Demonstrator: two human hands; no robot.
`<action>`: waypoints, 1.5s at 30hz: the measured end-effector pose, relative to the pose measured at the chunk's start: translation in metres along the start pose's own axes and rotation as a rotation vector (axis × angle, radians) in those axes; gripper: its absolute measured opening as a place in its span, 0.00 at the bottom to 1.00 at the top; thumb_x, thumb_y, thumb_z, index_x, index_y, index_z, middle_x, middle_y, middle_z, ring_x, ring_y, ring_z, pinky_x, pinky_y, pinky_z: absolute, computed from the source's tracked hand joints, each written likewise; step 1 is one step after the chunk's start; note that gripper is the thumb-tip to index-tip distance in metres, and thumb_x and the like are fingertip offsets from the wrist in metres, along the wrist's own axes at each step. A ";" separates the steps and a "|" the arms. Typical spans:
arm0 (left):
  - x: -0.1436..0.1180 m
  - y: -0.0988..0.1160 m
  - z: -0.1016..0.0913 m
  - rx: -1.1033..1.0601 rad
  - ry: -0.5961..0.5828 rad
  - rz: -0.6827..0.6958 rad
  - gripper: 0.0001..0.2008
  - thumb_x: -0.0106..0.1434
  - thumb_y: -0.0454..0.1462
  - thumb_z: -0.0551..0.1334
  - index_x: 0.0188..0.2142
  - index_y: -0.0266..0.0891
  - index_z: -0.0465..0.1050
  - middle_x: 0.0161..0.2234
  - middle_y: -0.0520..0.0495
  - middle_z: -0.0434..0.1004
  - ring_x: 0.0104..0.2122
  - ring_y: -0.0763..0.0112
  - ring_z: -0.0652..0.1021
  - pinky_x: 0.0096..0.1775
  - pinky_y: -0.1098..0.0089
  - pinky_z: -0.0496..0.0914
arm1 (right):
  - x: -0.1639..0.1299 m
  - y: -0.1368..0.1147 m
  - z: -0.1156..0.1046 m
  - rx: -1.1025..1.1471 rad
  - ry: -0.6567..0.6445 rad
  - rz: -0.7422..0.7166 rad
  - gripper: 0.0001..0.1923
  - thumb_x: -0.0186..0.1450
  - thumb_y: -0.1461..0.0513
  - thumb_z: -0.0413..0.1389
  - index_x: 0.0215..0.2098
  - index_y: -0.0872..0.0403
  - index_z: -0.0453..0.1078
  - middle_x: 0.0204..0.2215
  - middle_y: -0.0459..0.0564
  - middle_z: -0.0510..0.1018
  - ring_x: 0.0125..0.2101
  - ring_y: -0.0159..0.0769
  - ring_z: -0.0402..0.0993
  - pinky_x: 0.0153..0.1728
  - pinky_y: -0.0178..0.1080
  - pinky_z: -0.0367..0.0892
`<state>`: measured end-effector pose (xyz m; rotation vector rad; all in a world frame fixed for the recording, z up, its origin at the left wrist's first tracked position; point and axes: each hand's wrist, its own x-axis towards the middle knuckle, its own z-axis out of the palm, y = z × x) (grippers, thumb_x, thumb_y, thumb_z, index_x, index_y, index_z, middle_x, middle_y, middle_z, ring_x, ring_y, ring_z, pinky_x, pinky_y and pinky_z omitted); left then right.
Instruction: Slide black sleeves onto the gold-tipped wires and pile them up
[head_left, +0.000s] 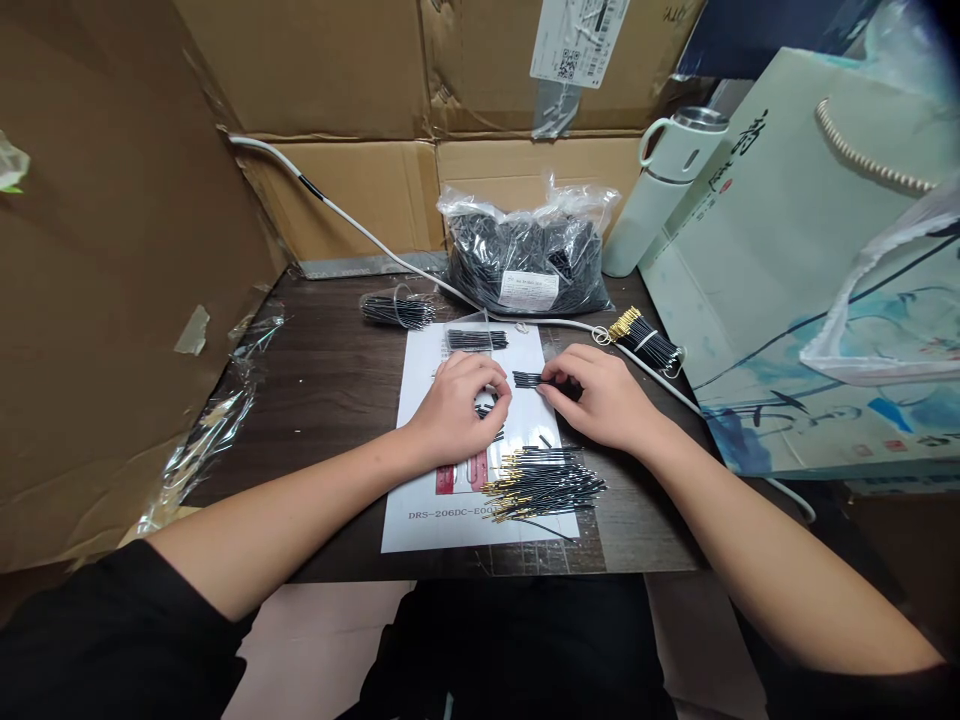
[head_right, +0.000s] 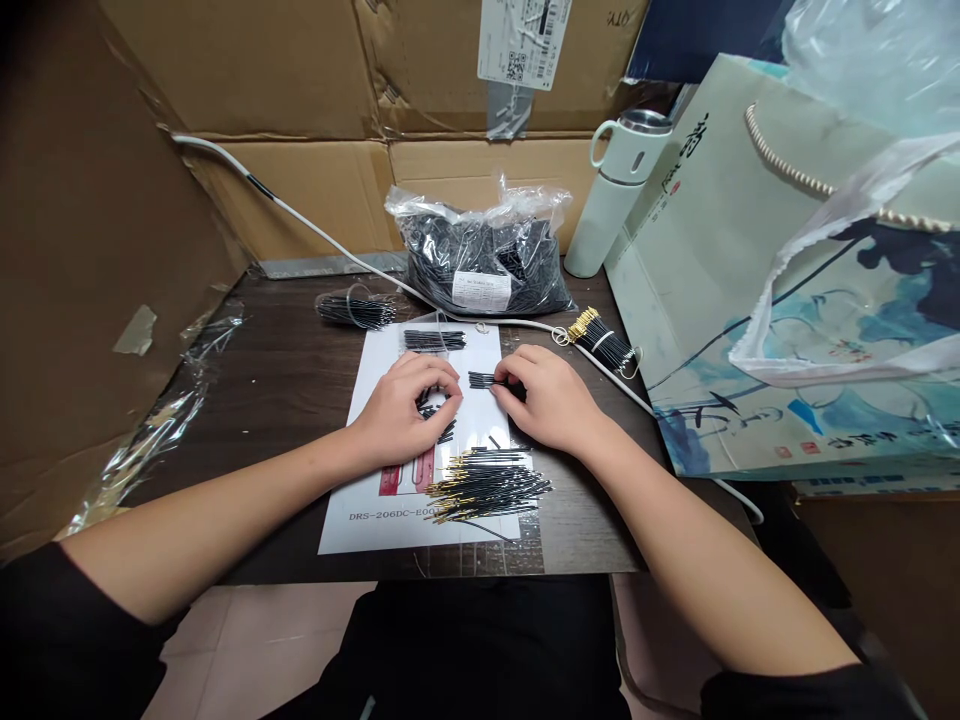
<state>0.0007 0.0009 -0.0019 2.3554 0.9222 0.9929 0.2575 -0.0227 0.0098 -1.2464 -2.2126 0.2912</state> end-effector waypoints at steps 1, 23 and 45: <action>0.001 0.000 -0.001 -0.009 0.006 -0.010 0.04 0.70 0.32 0.66 0.37 0.41 0.78 0.41 0.46 0.84 0.43 0.59 0.78 0.51 0.54 0.72 | 0.000 -0.001 -0.001 0.007 -0.001 -0.001 0.01 0.73 0.63 0.61 0.41 0.52 0.75 0.35 0.50 0.77 0.37 0.42 0.74 0.40 0.44 0.69; 0.000 0.000 0.001 -0.249 0.041 -0.104 0.03 0.74 0.36 0.67 0.44 0.40 0.81 0.36 0.48 0.86 0.34 0.69 0.83 0.39 0.66 0.76 | -0.003 -0.032 -0.022 0.265 -0.492 -0.145 0.07 0.68 0.70 0.60 0.36 0.52 0.75 0.34 0.47 0.78 0.35 0.38 0.73 0.40 0.41 0.67; 0.000 -0.003 0.002 -0.222 0.040 -0.096 0.07 0.74 0.37 0.67 0.48 0.41 0.83 0.40 0.46 0.87 0.36 0.66 0.83 0.41 0.63 0.77 | -0.005 -0.044 -0.021 0.082 -0.485 -0.188 0.08 0.76 0.66 0.55 0.38 0.53 0.73 0.34 0.51 0.78 0.35 0.42 0.73 0.42 0.45 0.68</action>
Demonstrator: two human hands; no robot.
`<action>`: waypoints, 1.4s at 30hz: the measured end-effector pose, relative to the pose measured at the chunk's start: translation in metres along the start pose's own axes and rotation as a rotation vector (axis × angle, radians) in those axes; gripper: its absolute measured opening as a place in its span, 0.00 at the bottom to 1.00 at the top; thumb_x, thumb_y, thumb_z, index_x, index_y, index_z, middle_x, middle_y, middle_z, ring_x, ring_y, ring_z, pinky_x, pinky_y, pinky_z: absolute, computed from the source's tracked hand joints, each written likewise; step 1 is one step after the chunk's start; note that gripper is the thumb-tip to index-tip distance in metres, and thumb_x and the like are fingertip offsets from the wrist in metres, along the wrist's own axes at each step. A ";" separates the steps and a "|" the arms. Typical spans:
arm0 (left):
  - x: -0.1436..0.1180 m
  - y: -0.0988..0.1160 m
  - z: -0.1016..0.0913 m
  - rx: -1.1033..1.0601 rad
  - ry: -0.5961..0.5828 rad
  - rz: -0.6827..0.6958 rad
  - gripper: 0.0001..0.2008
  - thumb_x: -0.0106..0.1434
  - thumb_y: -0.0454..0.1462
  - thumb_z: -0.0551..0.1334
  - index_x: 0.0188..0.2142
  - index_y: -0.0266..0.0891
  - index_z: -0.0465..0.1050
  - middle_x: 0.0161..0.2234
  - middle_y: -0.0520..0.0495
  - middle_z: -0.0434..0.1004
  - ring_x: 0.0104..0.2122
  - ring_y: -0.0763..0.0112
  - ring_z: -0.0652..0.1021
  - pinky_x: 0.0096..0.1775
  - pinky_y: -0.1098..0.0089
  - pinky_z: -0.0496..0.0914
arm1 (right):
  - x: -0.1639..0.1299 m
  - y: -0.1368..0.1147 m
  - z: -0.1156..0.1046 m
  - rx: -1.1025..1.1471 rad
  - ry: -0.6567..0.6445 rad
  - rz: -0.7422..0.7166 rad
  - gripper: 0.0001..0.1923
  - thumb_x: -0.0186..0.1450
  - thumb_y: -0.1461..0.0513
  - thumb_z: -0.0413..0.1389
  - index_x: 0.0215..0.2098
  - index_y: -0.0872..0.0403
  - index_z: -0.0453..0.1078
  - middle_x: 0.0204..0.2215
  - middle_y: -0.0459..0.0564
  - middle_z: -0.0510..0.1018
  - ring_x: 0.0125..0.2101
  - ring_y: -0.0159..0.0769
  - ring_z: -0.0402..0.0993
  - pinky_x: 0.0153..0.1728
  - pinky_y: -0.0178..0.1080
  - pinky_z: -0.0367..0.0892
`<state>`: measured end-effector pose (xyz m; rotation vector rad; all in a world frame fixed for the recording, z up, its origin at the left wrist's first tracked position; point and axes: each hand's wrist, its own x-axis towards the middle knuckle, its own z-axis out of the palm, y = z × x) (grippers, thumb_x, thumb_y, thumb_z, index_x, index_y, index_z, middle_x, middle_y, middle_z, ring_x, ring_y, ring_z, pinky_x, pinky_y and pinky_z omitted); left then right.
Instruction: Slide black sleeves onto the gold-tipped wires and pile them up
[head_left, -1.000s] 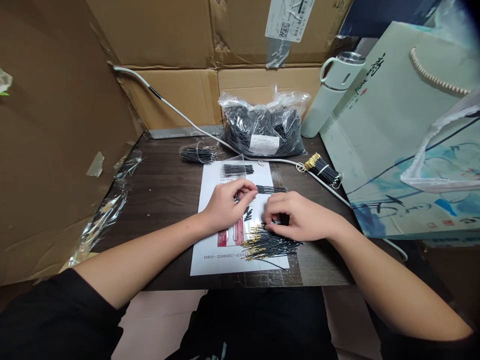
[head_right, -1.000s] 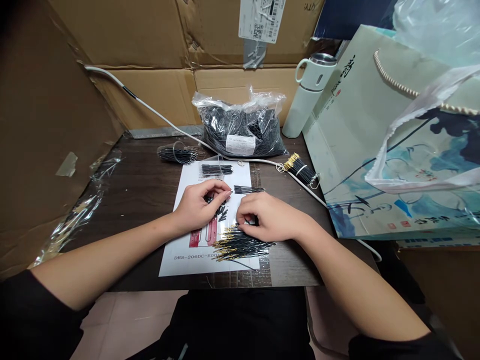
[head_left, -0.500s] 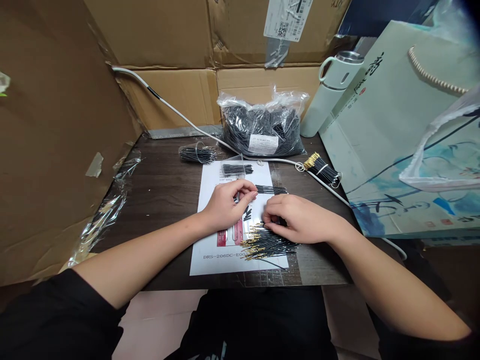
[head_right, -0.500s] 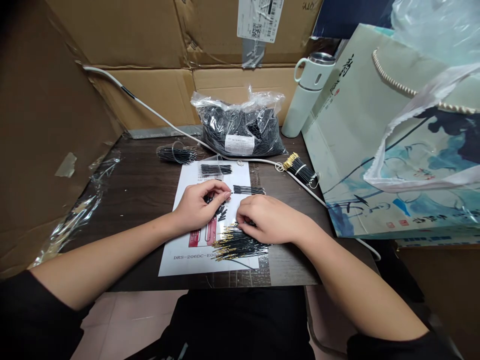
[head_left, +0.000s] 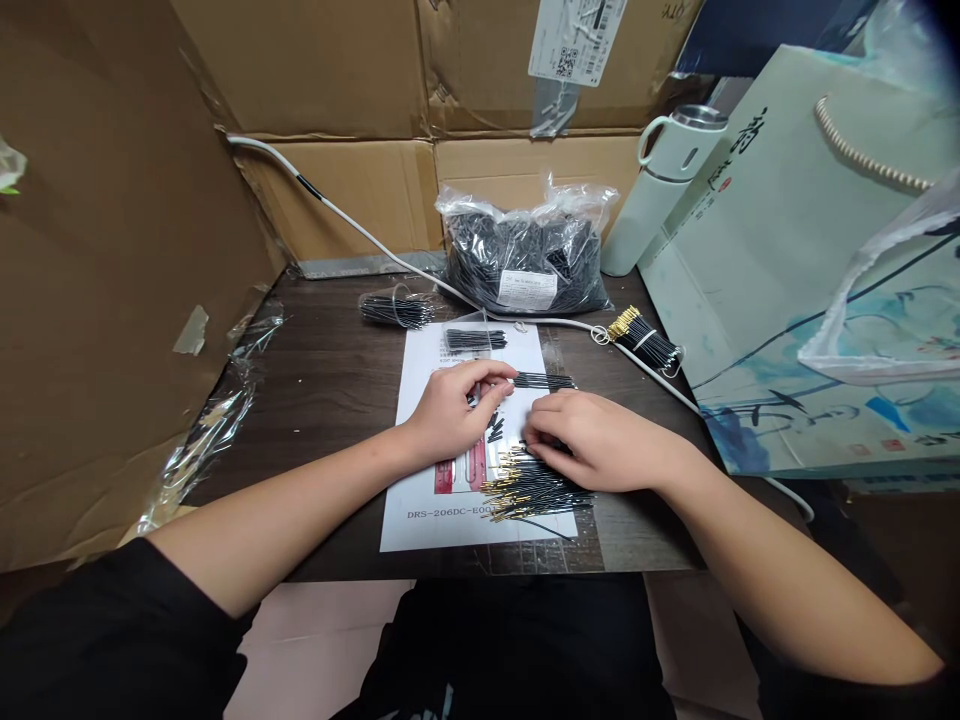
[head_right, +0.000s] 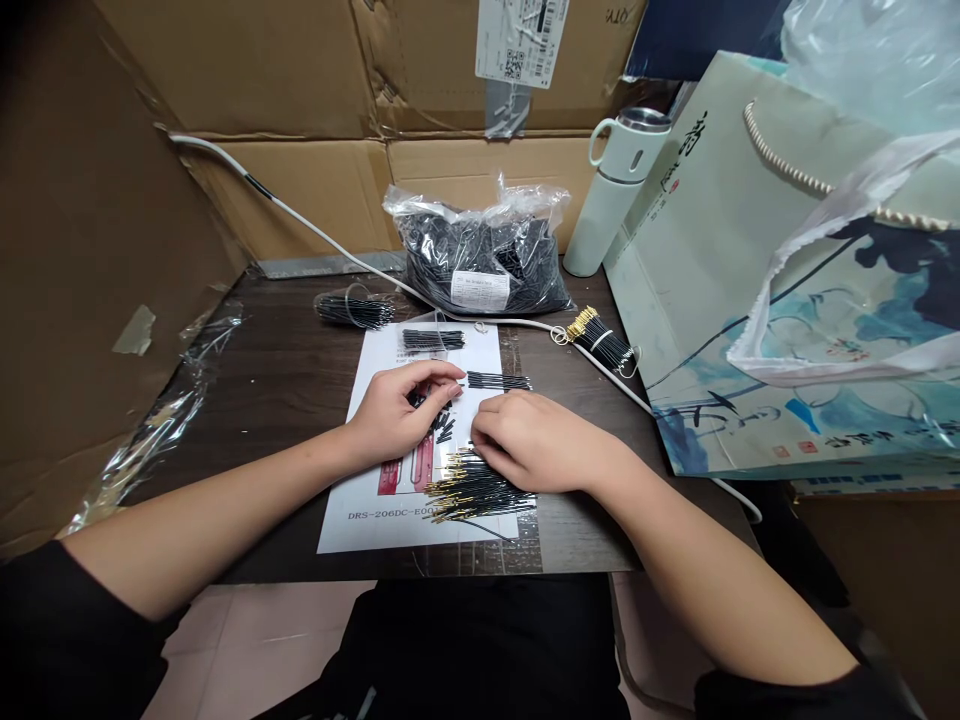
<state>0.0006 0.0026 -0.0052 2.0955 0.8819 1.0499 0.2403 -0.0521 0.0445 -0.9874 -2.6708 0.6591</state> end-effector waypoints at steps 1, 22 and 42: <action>0.000 0.000 0.000 0.007 0.003 0.009 0.07 0.75 0.37 0.67 0.49 0.41 0.84 0.41 0.45 0.88 0.38 0.65 0.84 0.43 0.62 0.78 | 0.000 0.001 -0.001 0.039 0.010 -0.005 0.08 0.77 0.66 0.54 0.39 0.53 0.72 0.35 0.51 0.78 0.36 0.41 0.74 0.42 0.44 0.68; 0.001 0.003 -0.003 -0.101 -0.047 -0.053 0.09 0.75 0.39 0.66 0.48 0.39 0.85 0.41 0.45 0.90 0.40 0.65 0.86 0.43 0.65 0.79 | 0.000 0.020 0.006 0.104 0.395 0.151 0.05 0.78 0.63 0.54 0.44 0.52 0.72 0.37 0.50 0.81 0.33 0.38 0.74 0.36 0.41 0.66; 0.001 0.005 -0.002 -0.027 -0.084 -0.001 0.07 0.75 0.37 0.67 0.46 0.40 0.86 0.39 0.47 0.91 0.35 0.66 0.86 0.42 0.64 0.79 | 0.003 0.019 0.014 0.073 0.502 0.049 0.05 0.78 0.65 0.55 0.45 0.52 0.72 0.38 0.51 0.80 0.36 0.40 0.76 0.39 0.44 0.70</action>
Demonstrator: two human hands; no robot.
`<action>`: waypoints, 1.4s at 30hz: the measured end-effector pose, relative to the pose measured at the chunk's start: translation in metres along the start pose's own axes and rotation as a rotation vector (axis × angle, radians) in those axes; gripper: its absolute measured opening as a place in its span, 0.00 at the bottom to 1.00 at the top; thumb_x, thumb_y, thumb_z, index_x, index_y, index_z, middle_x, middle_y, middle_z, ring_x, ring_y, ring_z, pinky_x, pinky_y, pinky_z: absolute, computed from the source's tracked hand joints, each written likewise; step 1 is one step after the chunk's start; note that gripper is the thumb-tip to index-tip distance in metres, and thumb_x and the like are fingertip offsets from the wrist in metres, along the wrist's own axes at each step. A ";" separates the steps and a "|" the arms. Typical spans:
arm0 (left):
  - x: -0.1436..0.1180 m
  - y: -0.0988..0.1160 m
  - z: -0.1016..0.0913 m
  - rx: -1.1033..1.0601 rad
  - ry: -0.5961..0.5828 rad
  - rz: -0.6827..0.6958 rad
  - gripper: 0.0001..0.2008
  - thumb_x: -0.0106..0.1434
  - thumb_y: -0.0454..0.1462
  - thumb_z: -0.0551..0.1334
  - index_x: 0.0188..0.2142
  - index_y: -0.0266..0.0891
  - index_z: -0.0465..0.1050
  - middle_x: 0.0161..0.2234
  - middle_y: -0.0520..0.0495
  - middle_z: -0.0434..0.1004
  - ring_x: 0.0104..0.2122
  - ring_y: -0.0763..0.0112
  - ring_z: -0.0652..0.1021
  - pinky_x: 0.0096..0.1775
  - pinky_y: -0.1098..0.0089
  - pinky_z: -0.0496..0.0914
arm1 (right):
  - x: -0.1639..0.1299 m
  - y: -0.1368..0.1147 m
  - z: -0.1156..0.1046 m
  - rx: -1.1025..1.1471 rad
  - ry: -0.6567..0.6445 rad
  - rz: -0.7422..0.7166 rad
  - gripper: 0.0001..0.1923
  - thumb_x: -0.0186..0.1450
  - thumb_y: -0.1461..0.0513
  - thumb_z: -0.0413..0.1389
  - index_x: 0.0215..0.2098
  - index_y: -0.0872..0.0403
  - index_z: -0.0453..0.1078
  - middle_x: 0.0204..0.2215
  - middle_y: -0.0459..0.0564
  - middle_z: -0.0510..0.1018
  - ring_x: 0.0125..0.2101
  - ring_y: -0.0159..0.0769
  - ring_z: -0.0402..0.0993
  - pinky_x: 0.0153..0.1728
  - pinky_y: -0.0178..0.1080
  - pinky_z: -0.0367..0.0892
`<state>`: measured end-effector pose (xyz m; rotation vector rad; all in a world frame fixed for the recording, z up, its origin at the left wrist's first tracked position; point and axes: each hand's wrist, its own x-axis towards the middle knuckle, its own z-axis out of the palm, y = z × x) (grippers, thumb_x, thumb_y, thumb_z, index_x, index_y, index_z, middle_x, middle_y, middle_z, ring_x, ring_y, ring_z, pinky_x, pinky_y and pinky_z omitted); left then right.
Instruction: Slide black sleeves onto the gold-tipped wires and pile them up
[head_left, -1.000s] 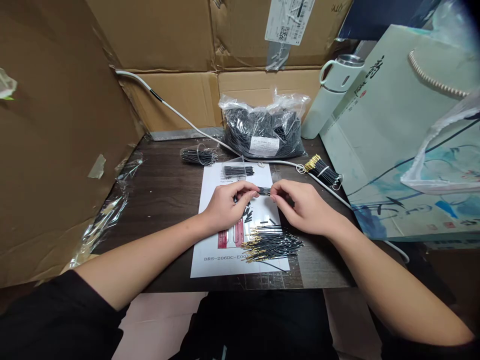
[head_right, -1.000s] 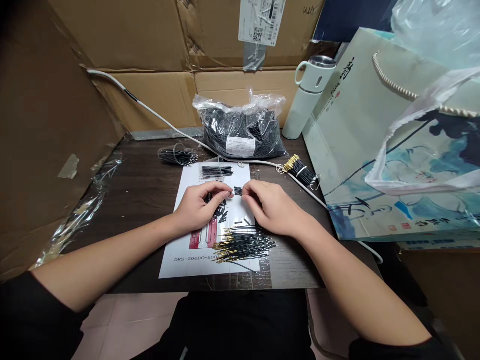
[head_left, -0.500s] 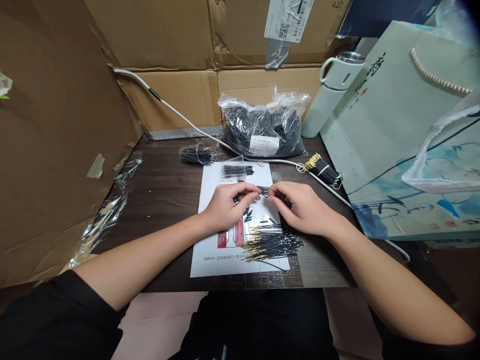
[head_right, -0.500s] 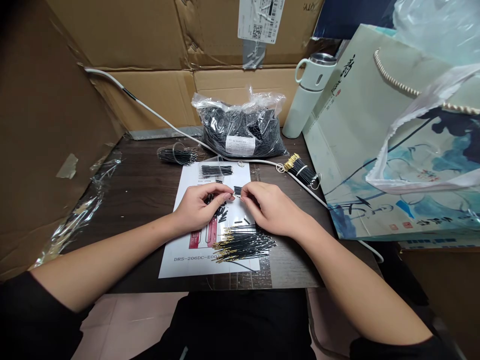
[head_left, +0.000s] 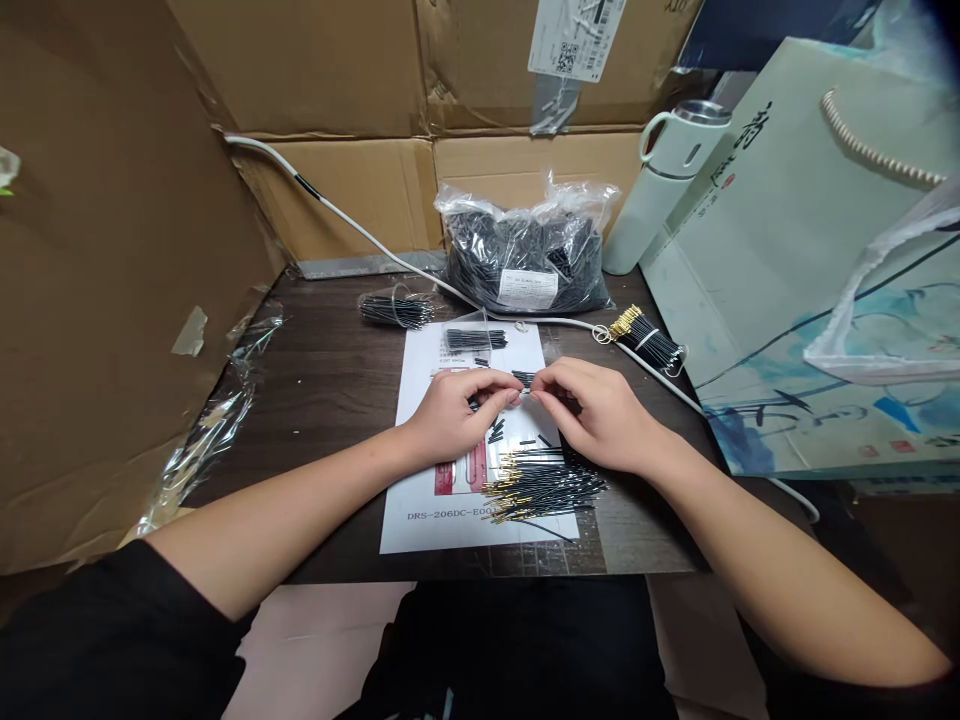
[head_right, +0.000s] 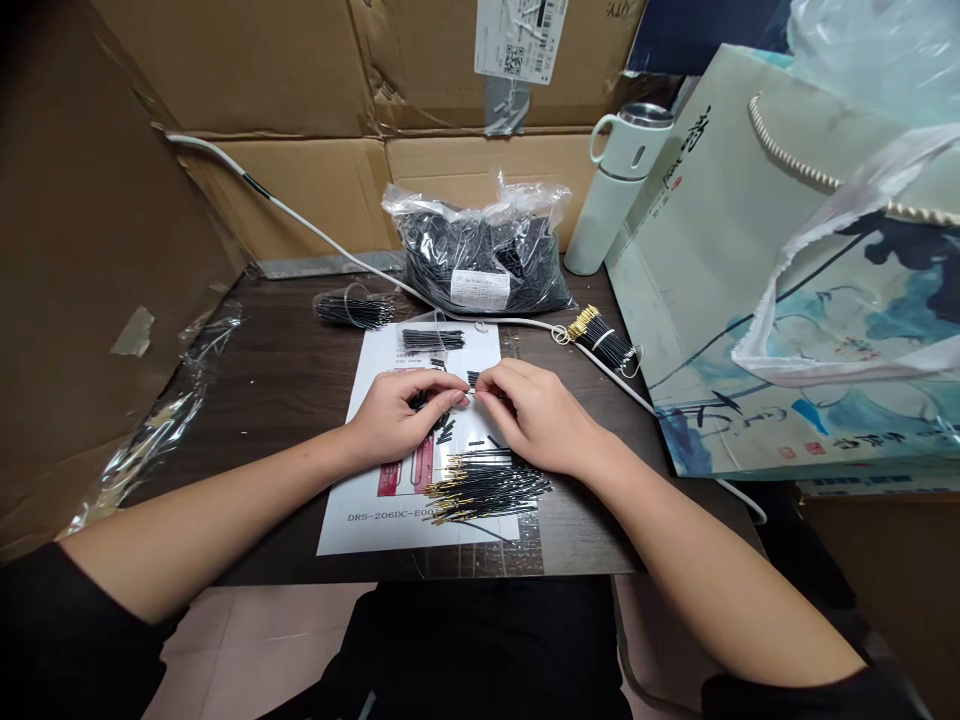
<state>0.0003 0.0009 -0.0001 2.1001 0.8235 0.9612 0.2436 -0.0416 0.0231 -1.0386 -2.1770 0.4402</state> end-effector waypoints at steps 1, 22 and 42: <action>0.000 0.000 0.000 -0.001 -0.002 0.000 0.07 0.75 0.37 0.67 0.46 0.40 0.86 0.39 0.47 0.91 0.36 0.66 0.87 0.42 0.64 0.79 | 0.000 0.001 0.001 0.000 0.005 0.001 0.05 0.78 0.65 0.55 0.45 0.51 0.72 0.38 0.51 0.80 0.37 0.41 0.76 0.39 0.44 0.70; -0.001 -0.001 0.001 -0.050 -0.015 -0.005 0.10 0.72 0.39 0.70 0.50 0.39 0.85 0.41 0.44 0.90 0.37 0.66 0.86 0.43 0.64 0.81 | 0.001 0.002 0.003 0.016 -0.004 0.019 0.05 0.79 0.64 0.54 0.46 0.50 0.72 0.39 0.52 0.80 0.38 0.42 0.76 0.40 0.44 0.71; -0.001 0.000 0.002 -0.010 0.024 0.007 0.06 0.72 0.38 0.70 0.44 0.40 0.85 0.37 0.47 0.88 0.32 0.70 0.83 0.40 0.67 0.79 | 0.001 0.002 0.002 0.016 0.018 0.039 0.05 0.79 0.64 0.54 0.44 0.50 0.71 0.38 0.50 0.80 0.38 0.42 0.76 0.40 0.44 0.70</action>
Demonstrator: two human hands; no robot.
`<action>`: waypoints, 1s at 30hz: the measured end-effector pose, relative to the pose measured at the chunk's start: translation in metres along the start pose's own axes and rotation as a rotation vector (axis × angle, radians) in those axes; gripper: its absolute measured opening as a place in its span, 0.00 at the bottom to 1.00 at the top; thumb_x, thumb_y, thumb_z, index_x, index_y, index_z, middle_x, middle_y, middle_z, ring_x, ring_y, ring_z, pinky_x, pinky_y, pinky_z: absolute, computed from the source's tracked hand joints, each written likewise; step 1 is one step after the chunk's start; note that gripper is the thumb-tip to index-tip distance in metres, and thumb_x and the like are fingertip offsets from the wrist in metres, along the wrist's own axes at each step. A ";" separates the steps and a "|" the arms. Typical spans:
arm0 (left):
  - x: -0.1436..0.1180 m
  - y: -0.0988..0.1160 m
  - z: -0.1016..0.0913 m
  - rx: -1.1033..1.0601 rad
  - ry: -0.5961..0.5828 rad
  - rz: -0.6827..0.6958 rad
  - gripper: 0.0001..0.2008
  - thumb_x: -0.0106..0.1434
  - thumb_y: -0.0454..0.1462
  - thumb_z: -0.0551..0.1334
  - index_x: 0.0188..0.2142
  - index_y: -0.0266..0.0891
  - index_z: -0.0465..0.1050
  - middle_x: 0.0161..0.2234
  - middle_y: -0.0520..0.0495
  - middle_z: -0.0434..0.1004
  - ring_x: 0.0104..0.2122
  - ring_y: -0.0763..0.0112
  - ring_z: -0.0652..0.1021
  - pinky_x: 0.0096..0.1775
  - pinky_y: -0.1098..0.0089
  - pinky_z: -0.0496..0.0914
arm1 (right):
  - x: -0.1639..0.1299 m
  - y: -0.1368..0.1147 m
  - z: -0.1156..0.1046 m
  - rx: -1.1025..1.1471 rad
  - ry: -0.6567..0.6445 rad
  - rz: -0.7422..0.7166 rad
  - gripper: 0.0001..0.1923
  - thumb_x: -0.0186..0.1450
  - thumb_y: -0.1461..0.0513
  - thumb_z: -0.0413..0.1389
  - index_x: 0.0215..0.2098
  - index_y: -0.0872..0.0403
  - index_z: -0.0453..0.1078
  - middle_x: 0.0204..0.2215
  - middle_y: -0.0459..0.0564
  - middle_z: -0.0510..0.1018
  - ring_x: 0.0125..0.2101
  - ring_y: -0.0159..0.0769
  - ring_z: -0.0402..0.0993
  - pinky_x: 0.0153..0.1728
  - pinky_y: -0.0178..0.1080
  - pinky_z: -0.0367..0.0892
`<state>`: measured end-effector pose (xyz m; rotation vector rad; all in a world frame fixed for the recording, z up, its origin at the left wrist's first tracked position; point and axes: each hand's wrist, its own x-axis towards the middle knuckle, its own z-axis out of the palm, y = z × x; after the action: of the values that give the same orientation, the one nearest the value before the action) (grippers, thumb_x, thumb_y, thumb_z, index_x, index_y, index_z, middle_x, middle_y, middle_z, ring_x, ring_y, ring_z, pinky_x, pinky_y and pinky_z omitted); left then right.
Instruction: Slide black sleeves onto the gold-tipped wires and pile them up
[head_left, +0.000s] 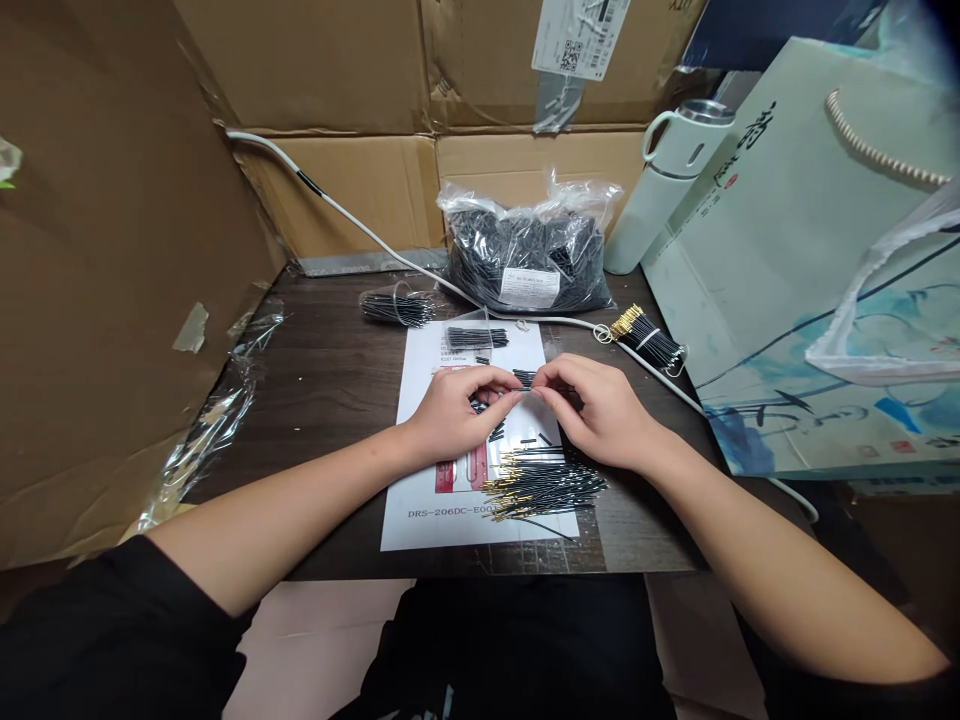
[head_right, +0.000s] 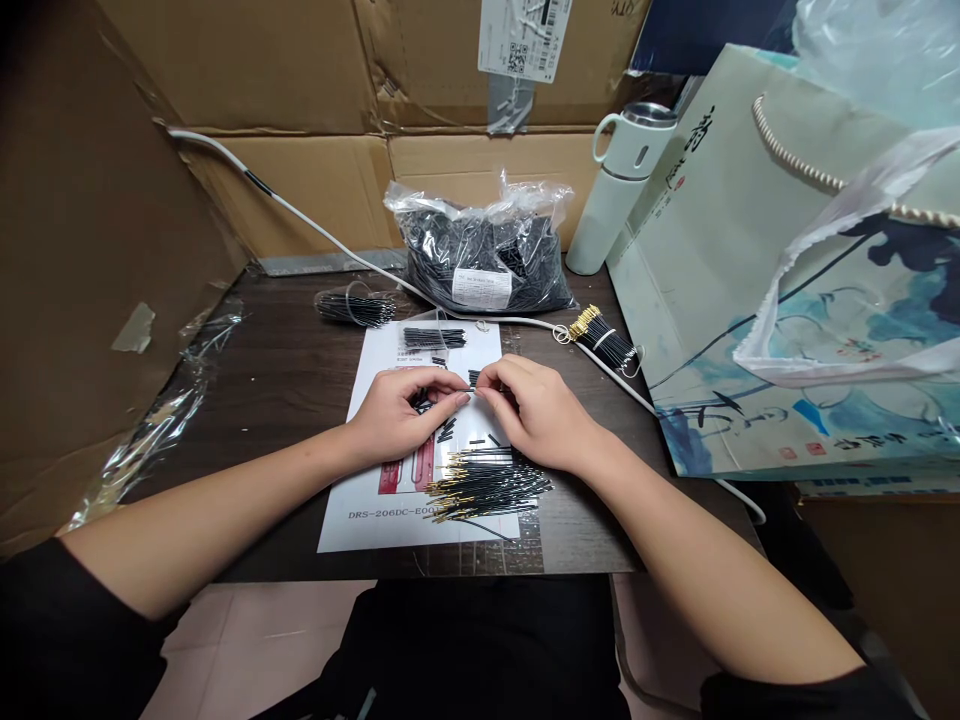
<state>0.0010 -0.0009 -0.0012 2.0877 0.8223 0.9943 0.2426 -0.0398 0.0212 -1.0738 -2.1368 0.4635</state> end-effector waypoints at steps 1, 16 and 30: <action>0.000 0.000 0.000 0.002 0.000 -0.001 0.06 0.72 0.38 0.70 0.44 0.40 0.85 0.37 0.47 0.89 0.32 0.70 0.83 0.40 0.67 0.79 | 0.000 0.000 0.000 -0.001 -0.001 0.000 0.05 0.79 0.64 0.54 0.44 0.50 0.71 0.38 0.50 0.80 0.38 0.42 0.76 0.40 0.45 0.70; 0.000 0.000 0.000 0.000 0.002 -0.011 0.06 0.72 0.39 0.70 0.44 0.40 0.85 0.37 0.47 0.89 0.32 0.69 0.83 0.40 0.67 0.79 | 0.001 -0.001 -0.001 -0.003 -0.004 0.001 0.05 0.79 0.64 0.54 0.44 0.50 0.71 0.38 0.51 0.80 0.37 0.42 0.76 0.38 0.45 0.70; 0.000 0.003 -0.001 0.113 0.083 0.009 0.09 0.67 0.36 0.70 0.47 0.41 0.79 0.41 0.46 0.85 0.37 0.65 0.79 0.45 0.60 0.76 | 0.001 0.006 -0.001 -0.053 -0.045 0.000 0.04 0.79 0.64 0.55 0.44 0.50 0.70 0.38 0.52 0.78 0.39 0.44 0.73 0.42 0.47 0.69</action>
<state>0.0010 -0.0020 0.0021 2.1585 0.9305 1.0682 0.2459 -0.0357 0.0189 -1.1030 -2.1996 0.4367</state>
